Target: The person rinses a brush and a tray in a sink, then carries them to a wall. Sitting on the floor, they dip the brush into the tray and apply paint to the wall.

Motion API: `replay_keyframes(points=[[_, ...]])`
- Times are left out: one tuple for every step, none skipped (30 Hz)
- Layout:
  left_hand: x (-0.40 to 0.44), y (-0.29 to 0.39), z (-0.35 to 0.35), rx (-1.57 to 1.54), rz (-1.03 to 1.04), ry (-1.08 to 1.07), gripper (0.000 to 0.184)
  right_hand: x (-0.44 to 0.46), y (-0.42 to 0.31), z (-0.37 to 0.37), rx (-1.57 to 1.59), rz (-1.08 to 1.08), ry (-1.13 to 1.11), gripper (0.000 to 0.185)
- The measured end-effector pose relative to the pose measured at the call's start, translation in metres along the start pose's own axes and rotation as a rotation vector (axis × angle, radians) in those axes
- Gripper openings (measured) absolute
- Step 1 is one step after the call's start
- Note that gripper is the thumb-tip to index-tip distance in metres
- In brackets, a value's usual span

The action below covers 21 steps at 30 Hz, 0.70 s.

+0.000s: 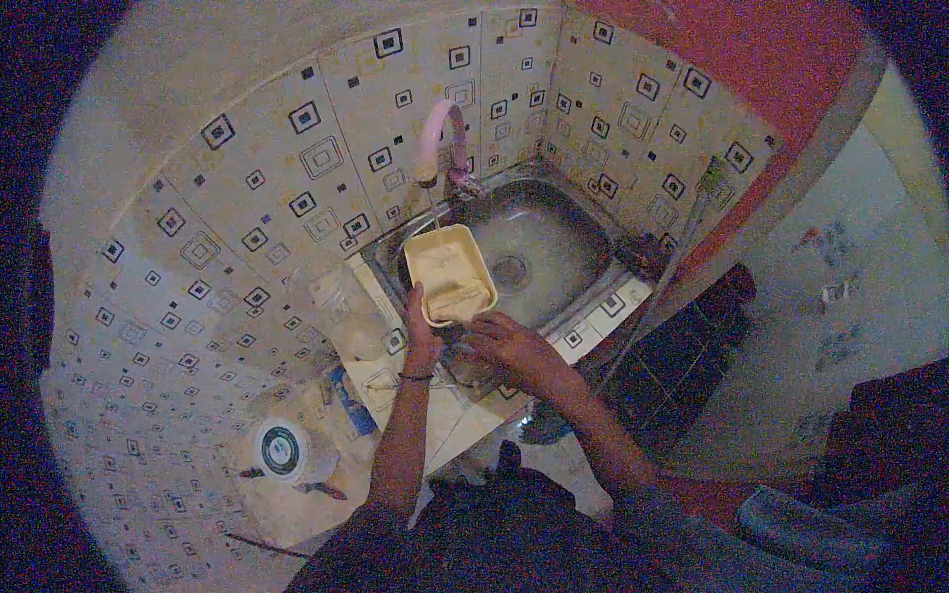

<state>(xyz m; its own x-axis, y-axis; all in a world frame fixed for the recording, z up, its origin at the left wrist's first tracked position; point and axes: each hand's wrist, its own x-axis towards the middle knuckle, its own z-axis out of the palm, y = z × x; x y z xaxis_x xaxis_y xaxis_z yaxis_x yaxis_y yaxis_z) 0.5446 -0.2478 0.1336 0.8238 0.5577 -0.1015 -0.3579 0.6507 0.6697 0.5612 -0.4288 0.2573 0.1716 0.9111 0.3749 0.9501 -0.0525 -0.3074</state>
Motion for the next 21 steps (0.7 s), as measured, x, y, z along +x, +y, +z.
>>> replay_keyframes(points=[[0.003, -0.004, -0.005, 0.001, 0.0, 0.002, 0.041, 0.0, 0.003, 0.005, 0.002, 0.0, 0.0, 0.034], [0.008, -0.008, -0.011, 0.02, -0.002, 0.001, 0.042, -0.001, 0.009, 0.015, 0.015, 0.031, 0.018, 0.034], [0.009, -0.007, -0.01, 0.039, -0.004, 0.001, 0.043, 0.0, 0.011, 0.018, 0.028, 0.063, 0.035, 0.034], [0.008, -0.007, -0.01, 0.04, -0.003, 0.003, 0.043, 0.001, 0.013, 0.019, 0.03, 0.062, 0.035, 0.034], [0.008, -0.007, -0.009, 0.044, 0.035, 0.012, 0.039, 0.003, 0.014, 0.019, 0.034, 0.079, 0.027, 0.033], [0.006, -0.005, -0.004, 0.048, 0.074, 0.02, 0.035, 0.005, 0.015, 0.018, 0.037, 0.095, 0.02, 0.032], [0.002, -0.004, 0.0, 0.048, 0.077, 0.022, 0.035, 0.005, 0.017, 0.02, 0.038, 0.092, 0.019, 0.032], [-0.004, -0.004, 0.004, 0.135, 0.179, 0.027, 0.034, 0.006, 0.02, 0.022, 0.034, 0.078, 0.022, 0.033], [-0.003, -0.006, 0.001, 0.179, 0.231, 0.031, 0.033, 0.007, 0.022, 0.022, 0.029, 0.063, 0.025, 0.033], [-0.001, -0.007, -0.001, 0.223, 0.283, 0.037, 0.033, 0.008, 0.023, 0.022, 0.032, 0.059, 0.024, 0.033], [0.006, -0.009, -0.007, 0.124, 0.175, 0.042, 0.032, 0.009, 0.024, 0.021, 0.015, 0.047, 0.005, 0.033], [0.009, -0.006, -0.006, 0.026, 0.068, 0.046, 0.032, 0.01, 0.025, 0.021, -0.003, 0.035, -0.012, 0.034], [0.008, -0.005, -0.005, 0.026, 0.072, 0.048, 0.032, 0.01, 0.027, 0.024, -0.001, 0.03, -0.012, 0.034], [0.006, -0.004, -0.004, -0.021, 0.045, 0.039, 0.032, 0.009, 0.03, 0.031, -0.003, 0.036, -0.017, 0.036], [0.005, -0.003, -0.003, -0.069, 0.018, 0.029, 0.033, 0.014, 0.027, 0.029, -0.004, 0.041, -0.021, 0.037], [0.006, -0.006, -0.006, -0.07, 0.023, 0.032, 0.033, 0.016, 0.024, 0.025, -0.002, 0.035, -0.023, 0.037], [0.008, -0.008, -0.009, -0.097, -0.003, 0.046, 0.034, 0.017, 0.018, 0.019, -0.039, 0.051, -0.093, 0.04], [0.01, -0.009, -0.013, -0.123, -0.028, 0.061, 0.034, 0.021, 0.01, 0.009, -0.076, 0.066, -0.163, 0.043], [0.008, -0.005, -0.009, -0.124, -0.021, 0.066, 0.034, 0.025, 0.006, 0.001, -0.074, 0.059, -0.165, 0.043], [0.005, -0.003, -0.006, -0.086, -0.022, 0.062, 0.035, 0.028, 0.006, -0.008, -0.012, -0.007, -0.208, 0.046], [0.004, -0.002, -0.004, -0.05, -0.021, 0.058, 0.035, 0.033, 0.01, -0.015, 0.047, -0.076, -0.251, 0.048]])
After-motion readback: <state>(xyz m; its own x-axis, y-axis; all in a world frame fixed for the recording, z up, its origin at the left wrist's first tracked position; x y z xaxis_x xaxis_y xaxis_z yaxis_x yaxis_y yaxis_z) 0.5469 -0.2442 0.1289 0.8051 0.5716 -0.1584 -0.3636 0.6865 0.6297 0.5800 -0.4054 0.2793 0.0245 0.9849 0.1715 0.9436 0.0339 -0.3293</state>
